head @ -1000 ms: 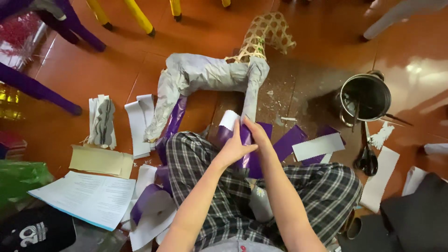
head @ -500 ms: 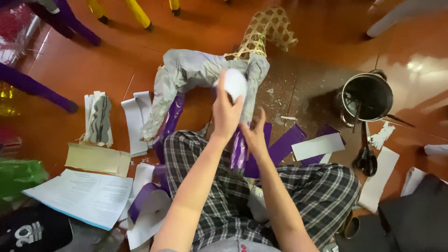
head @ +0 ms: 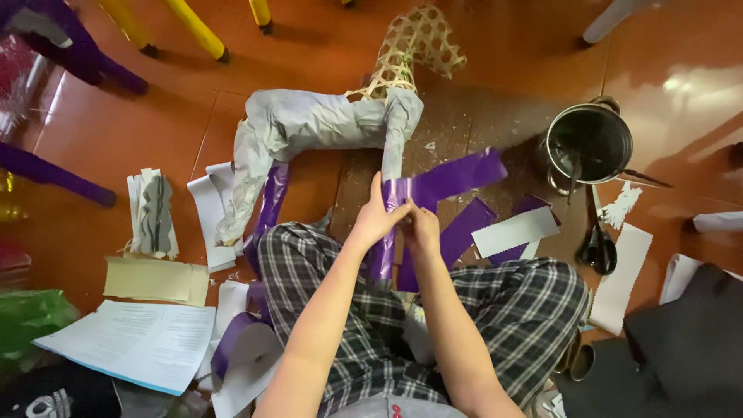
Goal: Decorating a giraffe-shaped frame by wrapping it with purple and white paper strips.
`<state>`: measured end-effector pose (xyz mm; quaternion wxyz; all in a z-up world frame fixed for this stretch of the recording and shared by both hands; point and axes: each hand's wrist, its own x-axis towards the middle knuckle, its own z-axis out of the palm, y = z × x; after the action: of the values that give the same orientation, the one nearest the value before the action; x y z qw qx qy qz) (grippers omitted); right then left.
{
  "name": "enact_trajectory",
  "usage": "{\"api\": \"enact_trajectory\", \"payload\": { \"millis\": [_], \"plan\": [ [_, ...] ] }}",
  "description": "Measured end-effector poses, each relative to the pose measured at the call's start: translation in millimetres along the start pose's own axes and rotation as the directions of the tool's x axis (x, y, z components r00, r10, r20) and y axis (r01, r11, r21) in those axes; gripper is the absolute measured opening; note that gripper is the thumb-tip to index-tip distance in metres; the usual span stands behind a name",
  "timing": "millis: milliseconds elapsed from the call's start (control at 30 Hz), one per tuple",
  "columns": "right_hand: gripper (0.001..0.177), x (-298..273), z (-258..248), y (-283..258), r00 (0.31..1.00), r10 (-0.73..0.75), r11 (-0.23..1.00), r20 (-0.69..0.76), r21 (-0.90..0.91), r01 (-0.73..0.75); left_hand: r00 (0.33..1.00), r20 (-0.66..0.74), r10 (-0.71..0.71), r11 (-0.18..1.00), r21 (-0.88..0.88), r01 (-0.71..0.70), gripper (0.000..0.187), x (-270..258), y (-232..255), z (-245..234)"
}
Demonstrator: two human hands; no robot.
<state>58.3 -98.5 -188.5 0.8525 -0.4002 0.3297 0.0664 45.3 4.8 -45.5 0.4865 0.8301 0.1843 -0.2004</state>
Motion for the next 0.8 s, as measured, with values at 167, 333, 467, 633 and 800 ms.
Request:
{"api": "enact_trajectory", "payload": {
  "millis": [167, 333, 467, 633, 800],
  "plan": [
    [0.038, -12.1, -17.1, -10.9, 0.978, -0.158, 0.771, 0.133, -0.603, 0.207, 0.994, -0.047, -0.100, 0.988, 0.115, 0.105, 0.096, -4.2, 17.0, -0.9],
    [0.055, -60.7, 60.0, -83.7, 0.928, -0.013, 0.549, 0.373, -0.773, 0.319, 0.994, -0.026, -0.104, 0.986, 0.127, 0.106, 0.092, -9.3, 23.3, -6.1],
    [0.070, -2.9, 83.6, -58.7, 0.916, 0.345, 0.527, 0.205, -0.850, -0.008, 0.991, 0.124, -0.058, 0.997, 0.067, 0.050, 0.106, -14.9, 27.7, -21.0],
    [0.040, 70.8, 51.3, 19.7, 0.851, 0.432, 0.869, 0.298, -0.390, -0.304, 0.999, 0.047, -0.017, 0.999, 0.028, 0.016, 0.088, -34.4, 43.4, -42.8],
    [0.057, -12.6, 90.7, -53.6, 0.865, 0.353, 0.929, 0.358, -0.244, -0.278, 0.713, -0.640, 0.286, 0.915, -0.037, -0.401, 0.080, 31.1, 4.1, -32.8]
  ]
}}
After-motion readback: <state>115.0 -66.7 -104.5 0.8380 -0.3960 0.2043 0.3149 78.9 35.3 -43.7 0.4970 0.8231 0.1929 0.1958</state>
